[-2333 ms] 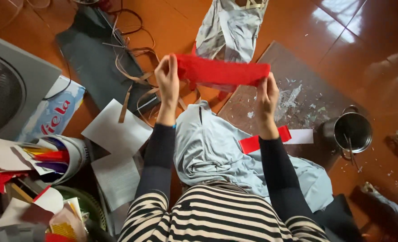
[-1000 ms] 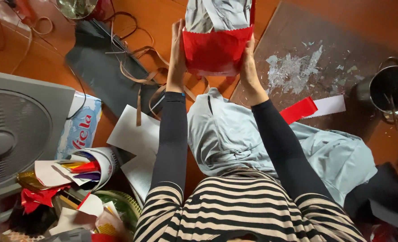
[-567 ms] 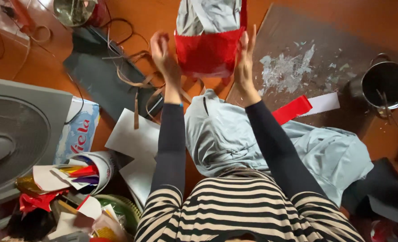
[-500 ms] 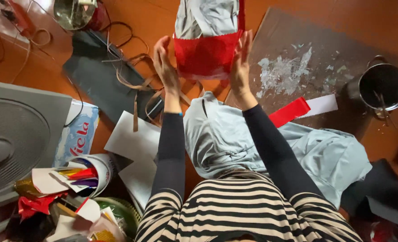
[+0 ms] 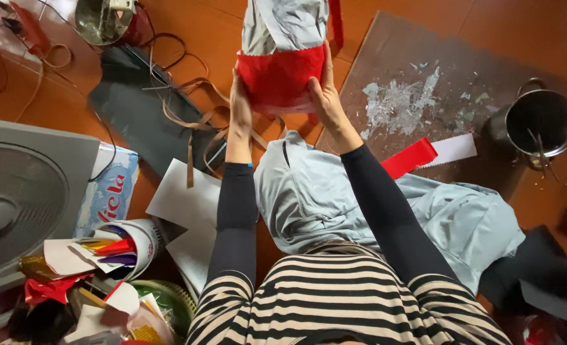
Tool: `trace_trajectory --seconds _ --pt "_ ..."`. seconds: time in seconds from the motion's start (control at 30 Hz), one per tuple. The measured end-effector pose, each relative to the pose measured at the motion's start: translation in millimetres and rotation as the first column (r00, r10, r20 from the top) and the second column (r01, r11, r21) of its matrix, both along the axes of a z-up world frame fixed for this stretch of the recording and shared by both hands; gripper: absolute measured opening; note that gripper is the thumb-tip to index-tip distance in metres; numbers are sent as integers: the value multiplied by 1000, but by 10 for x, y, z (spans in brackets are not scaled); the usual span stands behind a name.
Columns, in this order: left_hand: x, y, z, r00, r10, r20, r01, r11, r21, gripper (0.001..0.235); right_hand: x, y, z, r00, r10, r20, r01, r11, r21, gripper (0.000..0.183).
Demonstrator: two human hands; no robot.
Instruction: The person is applying red and white paper strips to a woven bamboo structure using glue and a brush.
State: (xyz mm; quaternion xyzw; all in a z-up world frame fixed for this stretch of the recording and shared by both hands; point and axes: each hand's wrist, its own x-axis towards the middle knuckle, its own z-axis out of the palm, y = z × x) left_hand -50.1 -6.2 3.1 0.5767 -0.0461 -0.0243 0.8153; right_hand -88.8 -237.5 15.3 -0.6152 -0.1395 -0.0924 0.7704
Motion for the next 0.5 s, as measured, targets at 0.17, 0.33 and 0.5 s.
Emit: trace_trajectory --seconds 0.17,0.33,0.5 --pt "373 261 -670 988 54 141 -75 987 145 66 5 -61 92 997 73 -36 -70 994 82 76" --pt "269 258 -451 994 98 -53 -95 994 58 71 -134 -455 -95 998 67 -13 -67 997 -26 75" --pt "-629 44 -715 761 622 187 -645 756 112 59 -979 -1856 -3373 887 -60 -458 -31 981 -189 40"
